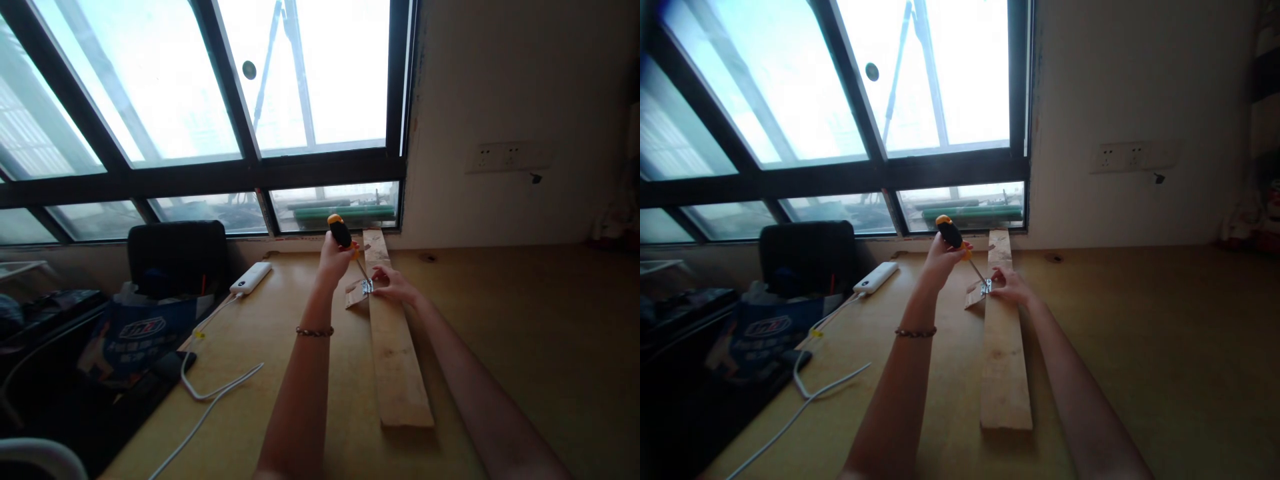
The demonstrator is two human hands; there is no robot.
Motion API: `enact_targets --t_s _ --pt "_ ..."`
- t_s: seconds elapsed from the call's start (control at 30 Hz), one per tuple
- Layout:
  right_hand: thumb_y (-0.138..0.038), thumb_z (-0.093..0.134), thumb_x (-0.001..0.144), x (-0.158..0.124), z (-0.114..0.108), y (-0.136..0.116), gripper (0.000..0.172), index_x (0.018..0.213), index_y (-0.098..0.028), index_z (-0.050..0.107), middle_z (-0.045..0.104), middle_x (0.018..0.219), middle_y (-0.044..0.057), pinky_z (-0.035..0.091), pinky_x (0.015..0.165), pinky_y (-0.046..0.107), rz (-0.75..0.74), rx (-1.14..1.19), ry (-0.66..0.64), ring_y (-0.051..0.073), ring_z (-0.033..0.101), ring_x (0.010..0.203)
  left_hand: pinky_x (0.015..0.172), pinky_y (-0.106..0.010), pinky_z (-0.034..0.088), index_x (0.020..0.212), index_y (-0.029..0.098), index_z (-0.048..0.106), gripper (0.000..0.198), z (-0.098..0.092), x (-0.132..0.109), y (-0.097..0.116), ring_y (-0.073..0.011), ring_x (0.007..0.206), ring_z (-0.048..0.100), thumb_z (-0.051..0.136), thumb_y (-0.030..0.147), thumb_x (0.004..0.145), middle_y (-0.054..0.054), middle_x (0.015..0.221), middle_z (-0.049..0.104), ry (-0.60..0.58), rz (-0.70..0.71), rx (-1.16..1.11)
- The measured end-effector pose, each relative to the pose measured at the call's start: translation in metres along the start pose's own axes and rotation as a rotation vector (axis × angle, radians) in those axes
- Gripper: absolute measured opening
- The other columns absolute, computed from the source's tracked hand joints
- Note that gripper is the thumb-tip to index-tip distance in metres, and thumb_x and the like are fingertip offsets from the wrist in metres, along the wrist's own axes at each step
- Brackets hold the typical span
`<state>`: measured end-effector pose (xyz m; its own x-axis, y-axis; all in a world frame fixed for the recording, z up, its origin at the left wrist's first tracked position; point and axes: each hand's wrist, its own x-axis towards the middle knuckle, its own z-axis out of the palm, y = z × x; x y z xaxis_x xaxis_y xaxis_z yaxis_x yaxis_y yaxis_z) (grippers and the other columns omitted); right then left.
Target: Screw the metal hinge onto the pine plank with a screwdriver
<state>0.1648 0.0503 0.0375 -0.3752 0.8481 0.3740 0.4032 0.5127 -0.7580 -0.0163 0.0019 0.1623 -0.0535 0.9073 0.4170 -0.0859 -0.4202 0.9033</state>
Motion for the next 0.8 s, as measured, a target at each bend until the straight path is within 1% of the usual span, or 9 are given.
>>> enact_targets --t_s 0.37,0.57,0.67,0.8 --pt "-0.027 0.075 0.056 0.000 0.000 0.001 0.062 0.111 -0.019 0.048 0.062 0.094 0.004 0.047 0.084 0.034 0.006 0.005 0.006 0.016 0.060 0.087 0.070 -0.032 0.047 0.082 0.018 0.039 0.036 0.002 0.005 -0.014 -0.0160 0.073 0.061 0.058 0.005 0.054 0.002 0.072 0.056 0.000 -0.009 0.027" --pt "-0.028 0.075 0.056 0.001 0.001 0.004 0.064 0.112 -0.016 0.047 0.062 0.094 0.006 0.047 0.085 0.034 -0.009 0.015 0.000 0.017 0.060 0.088 0.068 -0.032 0.047 0.081 0.018 0.038 0.037 0.002 0.008 -0.019 -0.0161 0.072 0.061 0.060 0.005 0.054 0.002 0.072 0.055 -0.002 0.003 0.035" --pt "-0.027 0.075 0.056 0.001 0.000 0.005 0.063 0.112 -0.018 0.048 0.062 0.094 0.005 0.047 0.085 0.034 -0.016 0.018 0.003 0.017 0.060 0.088 0.068 -0.031 0.047 0.082 0.018 0.039 0.038 0.002 0.009 -0.021 -0.0159 0.071 0.061 0.062 0.005 0.055 0.002 0.071 0.055 -0.030 0.031 0.106" --pt "-0.027 0.075 0.055 0.001 0.000 0.003 0.063 0.112 -0.019 0.048 0.062 0.093 0.004 0.047 0.086 0.035 -0.019 0.026 0.005 0.017 0.060 0.088 0.066 -0.031 0.046 0.084 0.018 0.041 0.035 0.007 0.006 -0.026 -0.0176 0.074 0.060 0.061 0.007 0.058 0.000 0.074 0.056 -0.092 0.111 0.226"
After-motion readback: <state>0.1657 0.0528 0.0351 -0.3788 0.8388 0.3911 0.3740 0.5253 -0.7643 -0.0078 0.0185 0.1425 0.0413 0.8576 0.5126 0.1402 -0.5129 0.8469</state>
